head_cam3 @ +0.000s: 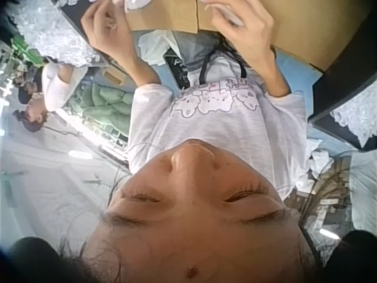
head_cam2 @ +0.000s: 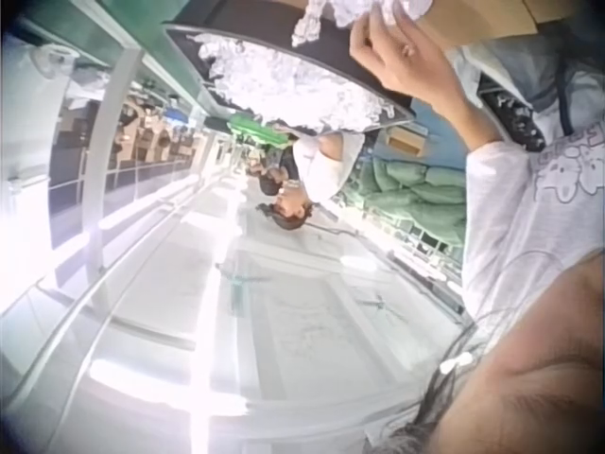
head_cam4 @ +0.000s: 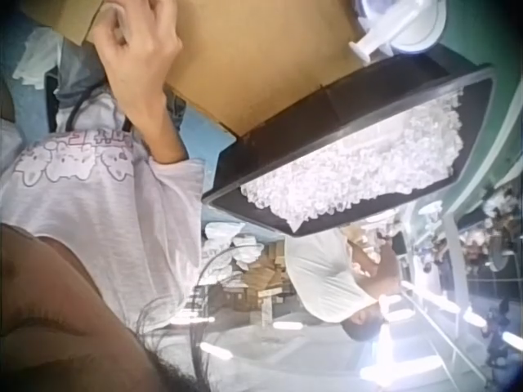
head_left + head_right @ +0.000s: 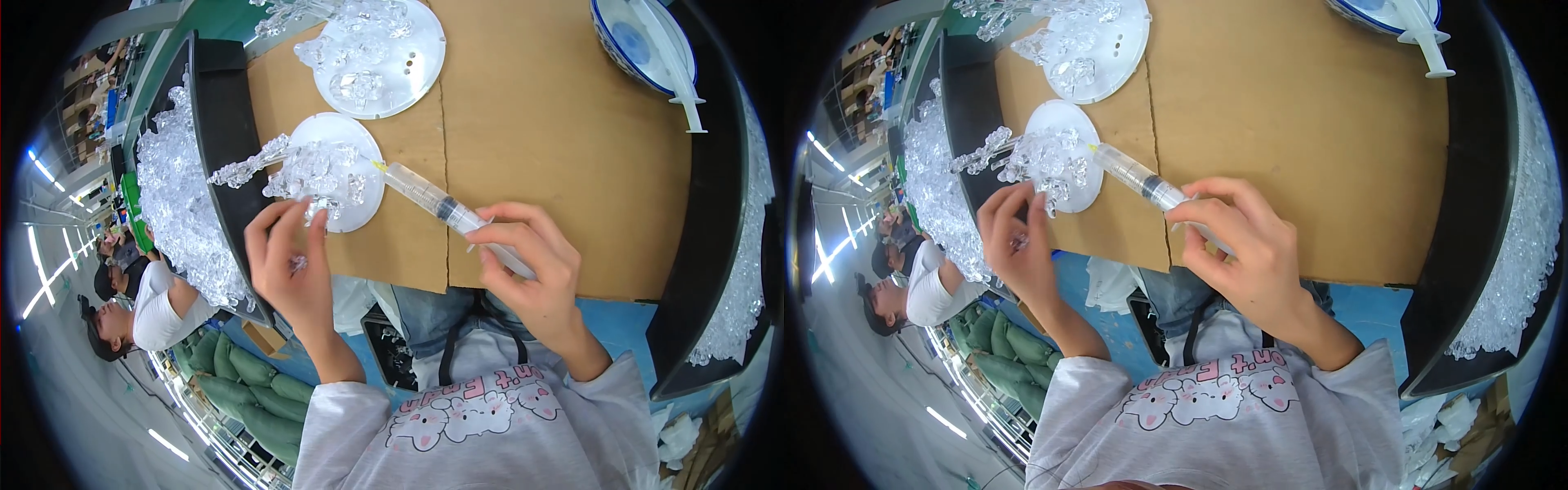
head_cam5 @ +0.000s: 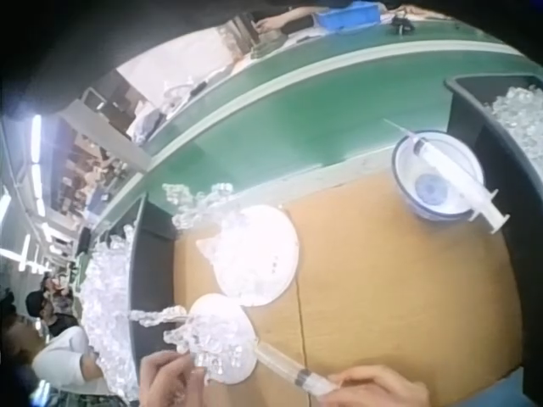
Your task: Applying adhesive with a syringe to attach decorative crystal pieces onto a circular base.
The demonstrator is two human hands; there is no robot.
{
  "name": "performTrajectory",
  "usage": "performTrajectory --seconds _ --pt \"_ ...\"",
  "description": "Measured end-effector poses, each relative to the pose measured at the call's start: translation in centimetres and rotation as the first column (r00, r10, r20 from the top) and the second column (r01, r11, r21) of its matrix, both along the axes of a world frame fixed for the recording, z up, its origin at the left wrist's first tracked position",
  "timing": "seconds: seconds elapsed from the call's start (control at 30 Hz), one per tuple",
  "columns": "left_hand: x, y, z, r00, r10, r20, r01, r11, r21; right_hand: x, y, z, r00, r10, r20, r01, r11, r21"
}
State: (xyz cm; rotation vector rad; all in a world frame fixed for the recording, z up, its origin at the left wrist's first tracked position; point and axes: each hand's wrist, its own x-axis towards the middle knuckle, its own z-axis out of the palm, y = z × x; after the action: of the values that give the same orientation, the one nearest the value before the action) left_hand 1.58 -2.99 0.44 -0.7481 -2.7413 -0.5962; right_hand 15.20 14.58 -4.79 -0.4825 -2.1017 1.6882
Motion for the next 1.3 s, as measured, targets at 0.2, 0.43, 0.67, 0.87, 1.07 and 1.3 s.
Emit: performTrajectory --seconds 0.2,0.43,0.67,0.87,1.07,1.3 --pt "-0.6 1.1 0.6 0.976 -0.012 -0.217 0.02 0.999 0.032 -0.2 -0.1 -0.3 1.0 0.005 0.026 -0.005 1.0 -0.008" --pt "-1.3 1.2 0.4 0.977 -0.023 -0.214 0.026 1.0 0.013 -0.6 -0.1 -0.1 0.999 0.012 0.031 -0.013 1.0 0.021" --pt "-1.6 1.2 0.5 0.985 -0.027 -0.172 0.032 0.999 0.028 -0.7 -0.2 -0.1 0.999 0.002 0.035 -0.004 0.999 0.043" --pt "-1.6 1.2 0.6 0.987 -0.021 -0.158 0.025 0.999 0.023 -0.8 -0.2 -0.1 0.999 0.001 0.037 -0.002 0.999 0.051" --pt "-1.5 1.1 0.6 0.987 -0.02 -0.157 0.025 0.999 0.028 -0.8 -0.2 0.0 0.999 0.0 0.037 -0.001 0.999 0.047" --pt "-1.6 1.1 0.5 0.987 -0.028 -0.16 0.033 0.999 0.028 -0.8 -0.1 0.0 0.998 0.003 0.056 -0.005 0.999 0.039"
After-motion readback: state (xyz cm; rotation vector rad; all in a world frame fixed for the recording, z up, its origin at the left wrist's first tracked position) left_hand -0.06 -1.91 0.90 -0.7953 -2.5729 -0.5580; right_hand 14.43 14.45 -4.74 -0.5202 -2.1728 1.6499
